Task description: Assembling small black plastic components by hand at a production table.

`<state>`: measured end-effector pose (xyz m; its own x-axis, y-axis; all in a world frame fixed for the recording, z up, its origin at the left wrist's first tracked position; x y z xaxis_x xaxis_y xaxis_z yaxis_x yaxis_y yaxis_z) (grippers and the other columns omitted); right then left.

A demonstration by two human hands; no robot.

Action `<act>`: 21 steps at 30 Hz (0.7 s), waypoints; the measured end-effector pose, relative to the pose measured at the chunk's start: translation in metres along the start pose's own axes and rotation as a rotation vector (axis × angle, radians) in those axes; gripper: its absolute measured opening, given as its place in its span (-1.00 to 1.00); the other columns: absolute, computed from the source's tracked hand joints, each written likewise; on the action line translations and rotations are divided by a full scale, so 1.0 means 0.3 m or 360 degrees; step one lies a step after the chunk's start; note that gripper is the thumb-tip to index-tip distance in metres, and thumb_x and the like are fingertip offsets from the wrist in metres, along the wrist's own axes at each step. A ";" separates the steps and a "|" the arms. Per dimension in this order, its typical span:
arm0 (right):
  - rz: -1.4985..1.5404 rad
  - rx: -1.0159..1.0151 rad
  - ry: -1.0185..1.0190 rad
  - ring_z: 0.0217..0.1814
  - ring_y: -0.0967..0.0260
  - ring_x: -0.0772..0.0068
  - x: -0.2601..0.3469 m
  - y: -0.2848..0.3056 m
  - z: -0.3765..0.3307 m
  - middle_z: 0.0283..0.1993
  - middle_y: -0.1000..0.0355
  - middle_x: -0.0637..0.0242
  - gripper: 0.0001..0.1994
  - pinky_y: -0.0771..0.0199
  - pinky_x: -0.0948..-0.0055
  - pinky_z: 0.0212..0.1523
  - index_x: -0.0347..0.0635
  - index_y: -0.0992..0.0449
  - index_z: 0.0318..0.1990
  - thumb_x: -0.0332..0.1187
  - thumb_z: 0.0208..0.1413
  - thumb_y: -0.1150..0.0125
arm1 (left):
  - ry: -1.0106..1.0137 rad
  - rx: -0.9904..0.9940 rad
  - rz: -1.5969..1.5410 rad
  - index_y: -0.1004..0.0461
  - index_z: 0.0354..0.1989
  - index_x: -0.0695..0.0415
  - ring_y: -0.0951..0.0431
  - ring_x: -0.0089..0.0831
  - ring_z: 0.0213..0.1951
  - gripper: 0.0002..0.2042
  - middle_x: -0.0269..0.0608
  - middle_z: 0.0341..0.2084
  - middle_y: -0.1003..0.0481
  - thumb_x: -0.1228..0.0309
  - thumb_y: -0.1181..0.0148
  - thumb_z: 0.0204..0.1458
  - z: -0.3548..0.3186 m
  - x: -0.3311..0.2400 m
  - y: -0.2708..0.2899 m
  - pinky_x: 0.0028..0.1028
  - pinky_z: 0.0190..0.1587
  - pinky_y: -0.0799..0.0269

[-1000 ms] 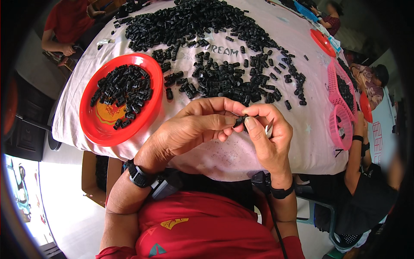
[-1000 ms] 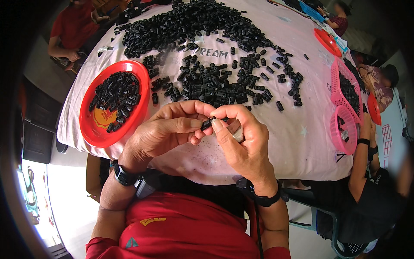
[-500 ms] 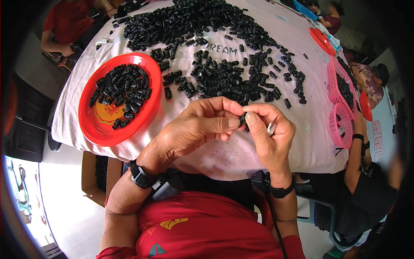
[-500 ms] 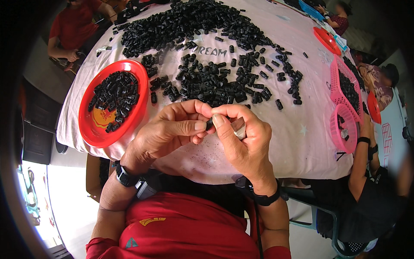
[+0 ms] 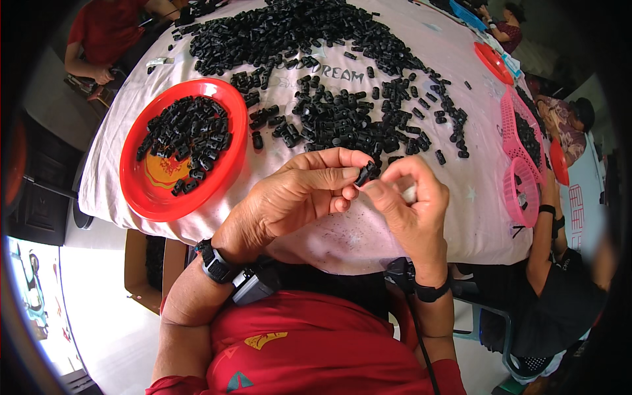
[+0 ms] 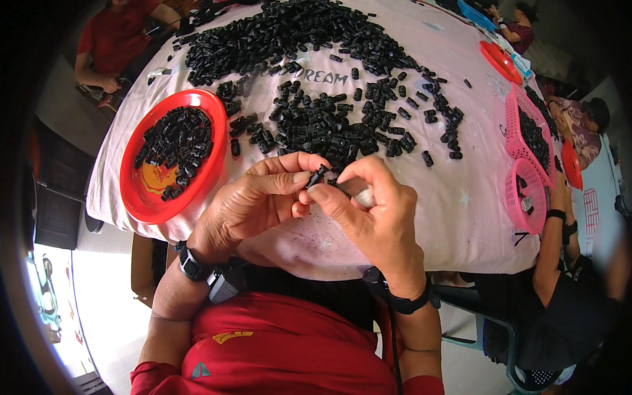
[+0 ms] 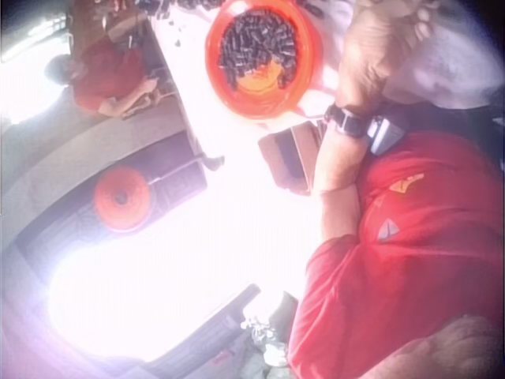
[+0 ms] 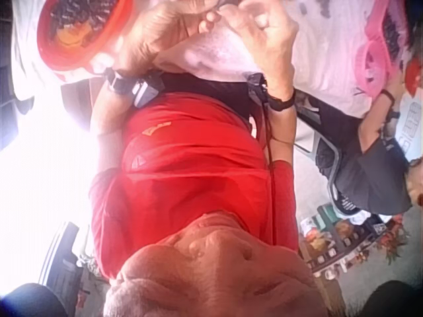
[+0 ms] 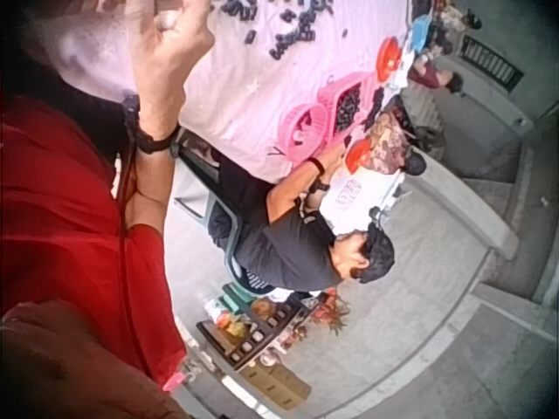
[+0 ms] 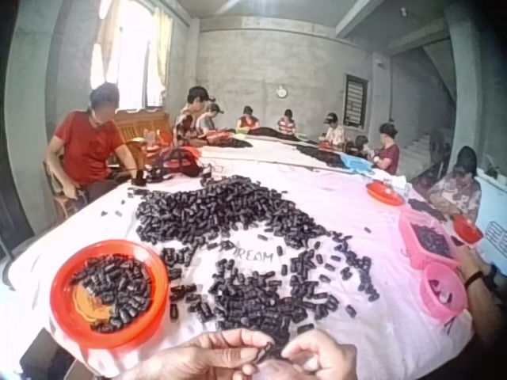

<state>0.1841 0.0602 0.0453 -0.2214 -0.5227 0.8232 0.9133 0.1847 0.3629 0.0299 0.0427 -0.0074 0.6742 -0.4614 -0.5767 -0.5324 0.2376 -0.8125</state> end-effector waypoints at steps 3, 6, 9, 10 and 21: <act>-0.0236 0.0134 -0.0044 -0.62 -0.43 0.66 -0.037 -0.025 -0.003 -0.66 -0.45 0.34 -0.59 -0.31 0.62 -0.65 -0.18 -0.37 -0.48 -0.07 -0.07 -0.44 | 0.0014 -0.0017 0.0024 -0.37 0.05 0.22 -0.51 -0.56 -0.29 -0.73 -0.27 -0.24 -0.49 0.50 -0.06 0.17 -0.001 0.006 -0.009 -0.55 -0.19 -0.45; -0.0390 0.0100 0.0100 -0.64 -0.46 0.36 -0.028 -0.031 0.000 -0.64 -0.45 0.27 -0.51 -0.38 0.45 -0.65 -0.18 -0.35 -0.50 0.09 -0.09 -0.38 | 0.0018 -0.0059 0.0060 -0.37 0.06 0.23 -0.51 -0.56 -0.28 -0.72 -0.28 -0.23 -0.49 0.50 -0.06 0.17 -0.002 0.007 -0.017 -0.53 -0.16 -0.46; -0.0392 0.0078 0.0134 -0.63 -0.47 0.34 -0.036 -0.036 0.000 -0.64 -0.45 0.25 -0.50 -0.39 0.45 -0.64 -0.18 -0.35 -0.51 0.09 -0.09 -0.38 | 0.0000 -0.0014 0.0051 -0.36 0.06 0.24 -0.51 -0.56 -0.27 -0.71 -0.26 -0.21 -0.48 0.51 -0.06 0.17 -0.001 0.008 -0.014 -0.52 -0.15 -0.46; -0.0392 0.0077 0.0135 -0.63 -0.47 0.34 -0.036 -0.036 0.000 -0.64 -0.45 0.25 -0.50 -0.39 0.45 -0.64 -0.18 -0.35 -0.51 0.09 -0.09 -0.38 | -0.0007 -0.0006 0.0046 -0.36 0.06 0.25 -0.51 -0.56 -0.27 -0.71 -0.26 -0.21 -0.48 0.51 -0.07 0.17 0.000 0.008 -0.014 -0.52 -0.15 -0.46; -0.0529 0.0066 0.0163 -0.61 -0.47 0.18 -0.036 -0.033 -0.005 -0.62 -0.44 0.19 -0.48 -0.39 0.35 -0.63 -0.17 -0.34 -0.52 0.15 -0.06 -0.31 | -0.0008 -0.0043 0.0027 -0.36 0.04 0.24 -0.52 -0.56 -0.26 -0.73 -0.26 -0.20 -0.48 0.52 -0.07 0.16 0.004 0.014 -0.010 -0.53 -0.15 -0.46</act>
<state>0.1781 0.0627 0.0321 -0.4669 -0.6403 0.6099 0.7820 0.0230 0.6228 0.0349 0.0410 -0.0076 0.6675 -0.4532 -0.5909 -0.5574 0.2221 -0.8000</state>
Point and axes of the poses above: each hand's wrist, its own z-axis towards the middle knuckle, its own y-axis out of the back of the hand, x = y × z, the point moved 5 cm from there along z, towards the middle knuckle
